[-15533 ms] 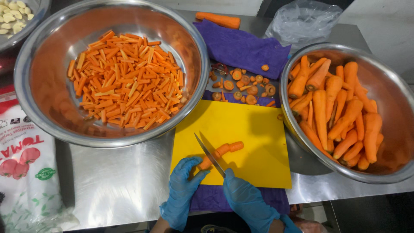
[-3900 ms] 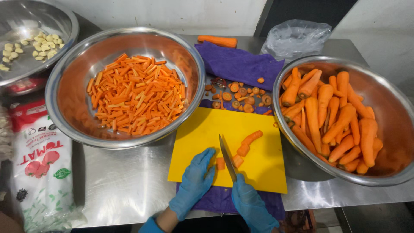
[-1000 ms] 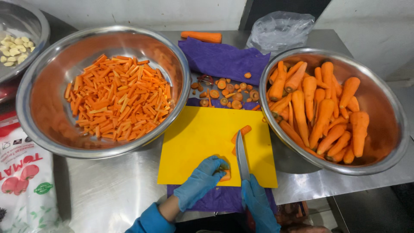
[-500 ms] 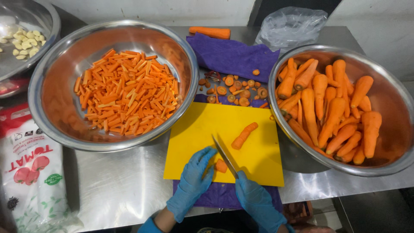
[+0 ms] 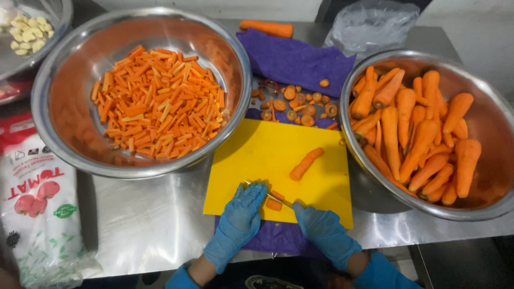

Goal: The person cuts whole carrots into sticks on a yellow cutting board using a knife and places the cut pieces into a large metal bowl, while discarding trimmed ends onto the table. They repeat this cycle, taking new carrots from a bowl of whole carrots.

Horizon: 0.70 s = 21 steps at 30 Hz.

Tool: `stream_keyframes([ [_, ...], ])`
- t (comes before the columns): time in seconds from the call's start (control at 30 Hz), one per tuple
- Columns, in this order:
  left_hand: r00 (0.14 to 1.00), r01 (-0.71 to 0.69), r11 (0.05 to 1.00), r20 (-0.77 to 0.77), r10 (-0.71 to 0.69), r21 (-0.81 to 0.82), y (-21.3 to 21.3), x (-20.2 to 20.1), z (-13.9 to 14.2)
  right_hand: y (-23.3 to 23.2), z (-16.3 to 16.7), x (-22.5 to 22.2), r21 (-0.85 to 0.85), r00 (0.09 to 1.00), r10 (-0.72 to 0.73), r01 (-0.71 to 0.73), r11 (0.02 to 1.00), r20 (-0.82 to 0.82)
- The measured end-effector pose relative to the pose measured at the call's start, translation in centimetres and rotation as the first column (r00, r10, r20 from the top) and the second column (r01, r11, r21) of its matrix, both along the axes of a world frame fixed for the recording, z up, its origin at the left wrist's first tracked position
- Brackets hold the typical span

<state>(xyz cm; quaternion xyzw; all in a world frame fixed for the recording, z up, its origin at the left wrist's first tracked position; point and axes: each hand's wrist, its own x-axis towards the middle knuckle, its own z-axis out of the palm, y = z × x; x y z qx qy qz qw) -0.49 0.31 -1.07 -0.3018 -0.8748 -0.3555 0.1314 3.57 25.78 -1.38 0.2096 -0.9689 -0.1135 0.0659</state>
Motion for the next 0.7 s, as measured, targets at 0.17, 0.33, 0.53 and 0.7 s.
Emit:
stream_keyframes([
  [0.17, 0.998, 0.029, 0.999, -0.063, -0.032, -0.046, -0.8, 0.6, 0.8, 0.4, 1.4, -0.1, -0.263, 0.974, -0.071, 0.128, 0.956, 0.216],
  [0.33, 1.000, -0.016, 0.997, -0.026, 0.014, -0.073, -1.0, 2.6, -0.5, 0.6, 2.0, 0.0, -0.133, 0.971, 0.036, -0.004, 0.991, 0.236],
  [0.53, 0.999, -0.027, 1.000, 0.047, 0.027, -0.009, -1.2, 3.1, -1.2, -0.3, 1.7, -0.2, 0.048, 0.988, 0.047, -0.055, 0.997, 0.148],
  [0.7, 0.997, -0.078, 0.997, 0.000, 0.078, 0.013, -0.9, 1.6, 0.4, 0.7, 1.3, -1.3, -0.514, 0.927, 0.069, 0.142, 0.846, 0.369],
])
